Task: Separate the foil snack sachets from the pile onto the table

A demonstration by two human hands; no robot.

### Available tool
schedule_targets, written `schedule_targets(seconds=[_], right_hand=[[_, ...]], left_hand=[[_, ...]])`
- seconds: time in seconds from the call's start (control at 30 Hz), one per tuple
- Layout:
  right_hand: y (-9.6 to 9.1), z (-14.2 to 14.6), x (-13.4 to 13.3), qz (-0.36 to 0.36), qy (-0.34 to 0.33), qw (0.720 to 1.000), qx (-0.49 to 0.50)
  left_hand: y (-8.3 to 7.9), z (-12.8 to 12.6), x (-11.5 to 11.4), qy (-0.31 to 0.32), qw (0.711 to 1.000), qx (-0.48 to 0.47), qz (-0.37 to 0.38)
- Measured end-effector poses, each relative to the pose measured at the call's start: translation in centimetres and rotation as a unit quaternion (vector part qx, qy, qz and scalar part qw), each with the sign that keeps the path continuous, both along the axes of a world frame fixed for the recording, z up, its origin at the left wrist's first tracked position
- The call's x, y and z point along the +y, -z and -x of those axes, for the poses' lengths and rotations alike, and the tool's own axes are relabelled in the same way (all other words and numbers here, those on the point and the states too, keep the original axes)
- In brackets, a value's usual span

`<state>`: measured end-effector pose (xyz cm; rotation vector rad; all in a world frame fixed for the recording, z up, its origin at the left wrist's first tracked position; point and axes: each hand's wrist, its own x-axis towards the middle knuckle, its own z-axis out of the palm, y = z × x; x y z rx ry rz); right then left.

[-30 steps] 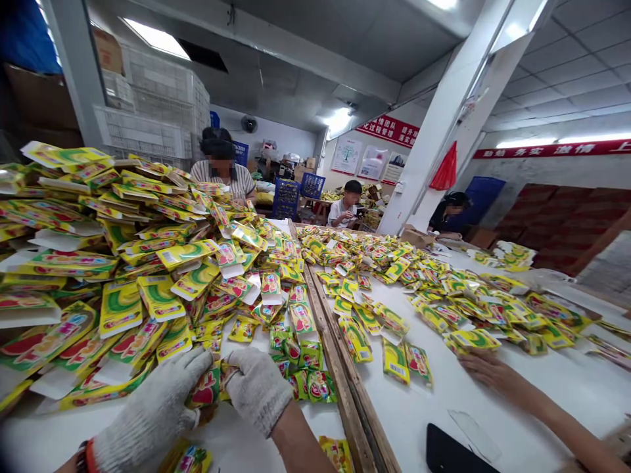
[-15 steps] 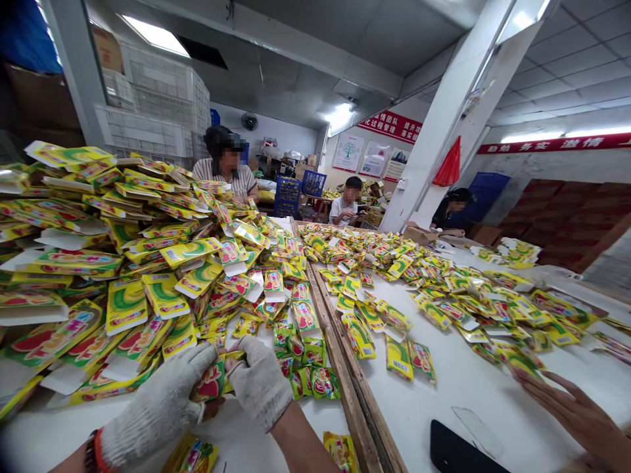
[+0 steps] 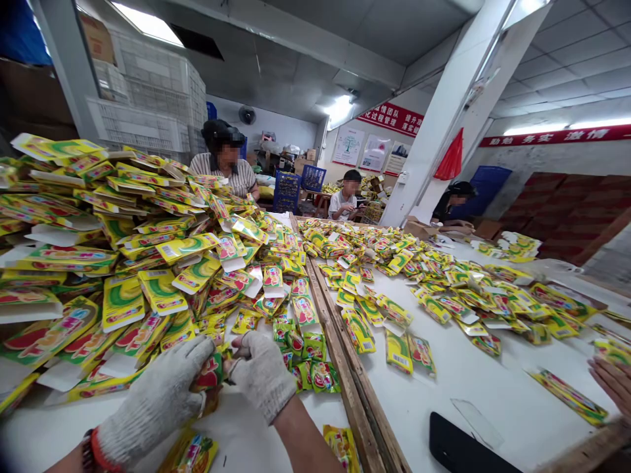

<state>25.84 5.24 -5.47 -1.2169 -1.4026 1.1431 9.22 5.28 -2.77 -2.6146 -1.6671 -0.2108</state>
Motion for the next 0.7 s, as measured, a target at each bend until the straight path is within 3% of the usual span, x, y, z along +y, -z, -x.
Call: schedule_targets(seconds=[0.1,0.2,0.27,0.43,0.57,0.63,0.7], right_hand=[[-1.0,-0.4,-0.6,0.087,-0.062,0.992,0.060],[-1.9,-0.3,-1.9,0.153,-0.178,0.969,0.083],[-2.1,0.0,-2.5,0.172,-0.217,0.957,0.087],[-2.0,0.6,-2.1,0.172,-0.196,0.962,0.083],[-1.8,0.3,-1.3,0.156,-0.124,0.973,0.114],[-1.6,0.0,-1.1,0.139,-0.105,0.977,0.124],[-1.5,-0.2,-1.1,0.128,-0.110,0.978,0.125]], left_hand=[[0.2,0.7,0.4,-0.010,0.999,0.013,-0.044],[0.6,1.0,0.2,0.023,0.998,0.022,-0.057],[1.1,1.0,-0.1,0.050,0.997,0.024,-0.058],[1.9,1.4,0.0,0.075,0.992,-0.019,-0.095],[0.9,2.1,0.9,0.070,0.978,-0.172,-0.093],[-0.1,2.1,1.1,0.015,0.959,-0.282,-0.024],[-1.1,1.8,1.1,-0.036,0.909,-0.400,0.115]])
